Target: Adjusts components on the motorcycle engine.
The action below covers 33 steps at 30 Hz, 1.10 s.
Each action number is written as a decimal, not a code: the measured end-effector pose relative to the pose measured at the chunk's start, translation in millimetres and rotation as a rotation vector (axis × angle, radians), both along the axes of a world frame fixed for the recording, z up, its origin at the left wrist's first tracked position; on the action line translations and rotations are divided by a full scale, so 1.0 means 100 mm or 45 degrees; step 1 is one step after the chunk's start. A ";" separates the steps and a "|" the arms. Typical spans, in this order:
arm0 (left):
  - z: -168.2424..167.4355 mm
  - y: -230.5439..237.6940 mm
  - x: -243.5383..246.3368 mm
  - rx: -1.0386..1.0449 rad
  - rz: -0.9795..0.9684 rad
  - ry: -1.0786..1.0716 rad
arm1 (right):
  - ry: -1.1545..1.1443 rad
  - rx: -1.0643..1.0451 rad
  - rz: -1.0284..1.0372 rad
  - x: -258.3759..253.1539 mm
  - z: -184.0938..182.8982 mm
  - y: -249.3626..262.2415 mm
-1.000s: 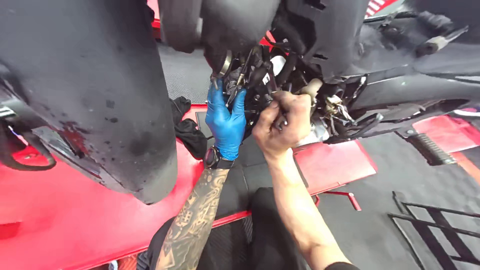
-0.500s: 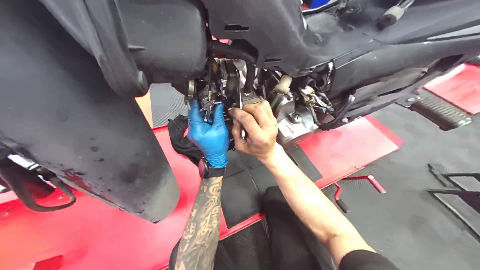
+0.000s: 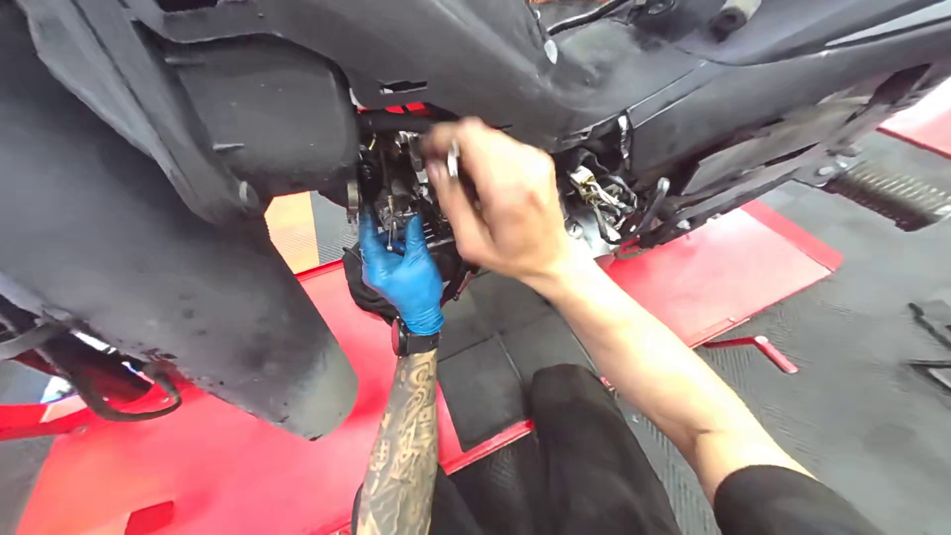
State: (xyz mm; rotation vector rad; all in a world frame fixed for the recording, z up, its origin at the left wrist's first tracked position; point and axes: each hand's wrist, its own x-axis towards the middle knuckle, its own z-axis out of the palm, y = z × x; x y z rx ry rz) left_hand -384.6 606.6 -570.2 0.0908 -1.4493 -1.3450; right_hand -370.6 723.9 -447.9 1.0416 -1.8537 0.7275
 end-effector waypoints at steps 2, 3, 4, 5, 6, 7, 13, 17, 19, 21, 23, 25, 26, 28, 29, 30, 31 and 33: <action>-0.01 0.01 0.01 -0.023 -0.009 0.020 | 0.025 -0.068 -0.082 -0.05 0.14 -0.07; 0.00 0.01 0.01 -0.022 -0.023 0.033 | 0.060 -0.076 -0.149 -0.05 0.12 -0.09; 0.01 0.02 0.01 -0.016 -0.024 0.041 | 0.100 -0.093 -0.216 -0.05 0.07 -0.11; 0.02 0.02 0.01 -0.015 -0.016 0.039 | 0.118 -0.134 -0.272 -0.05 0.02 -0.12; 0.05 0.03 0.02 -0.021 -0.013 0.027 | 0.109 -0.192 -0.323 -0.04 -0.03 -0.13; 0.07 0.04 0.03 -0.026 -0.004 0.011 | 0.077 -0.253 -0.357 -0.01 -0.06 -0.14; -0.08 0.10 0.32 -0.299 0.134 0.155 | 0.001 -0.663 -0.264 0.00 -0.21 -0.27; 0.17 0.15 0.91 -0.276 -0.001 0.141 | 0.089 -0.626 -0.062 0.10 -0.31 -0.25; 0.50 0.17 1.12 -0.264 -0.227 -0.113 | 0.118 -0.590 0.080 0.19 -0.43 -0.20; 0.82 0.11 1.19 -0.148 -0.507 -0.465 | 0.127 -0.523 0.174 0.31 -0.60 -0.15; 1.01 0.03 1.19 -0.118 -0.757 -0.683 | 0.107 -0.456 0.230 0.39 -0.83 -0.08; 1.08 0.04 1.17 -0.109 -0.861 -0.832 | 0.064 -0.392 0.245 0.39 -1.01 0.01; 1.08 0.08 1.16 -0.124 -0.839 -0.889 | 0.032 -0.369 0.252 0.38 -1.08 0.05; 1.06 0.19 1.09 -0.284 -0.588 -1.004 | -0.066 -0.307 0.300 0.37 -1.26 0.12; 1.05 0.23 1.04 -0.419 -0.384 -1.047 | -0.134 -0.264 0.346 0.40 -1.40 0.17; 1.04 0.25 0.99 -0.553 -0.194 -1.078 | -0.217 -0.223 0.410 0.44 -1.61 0.25; 1.05 0.25 0.94 -0.650 -0.021 -1.113 | -0.296 -0.187 0.469 0.49 -1.86 0.35; 1.08 0.25 0.86 -0.787 0.203 -1.132 | -0.437 -0.091 0.511 0.52 -2.42 0.62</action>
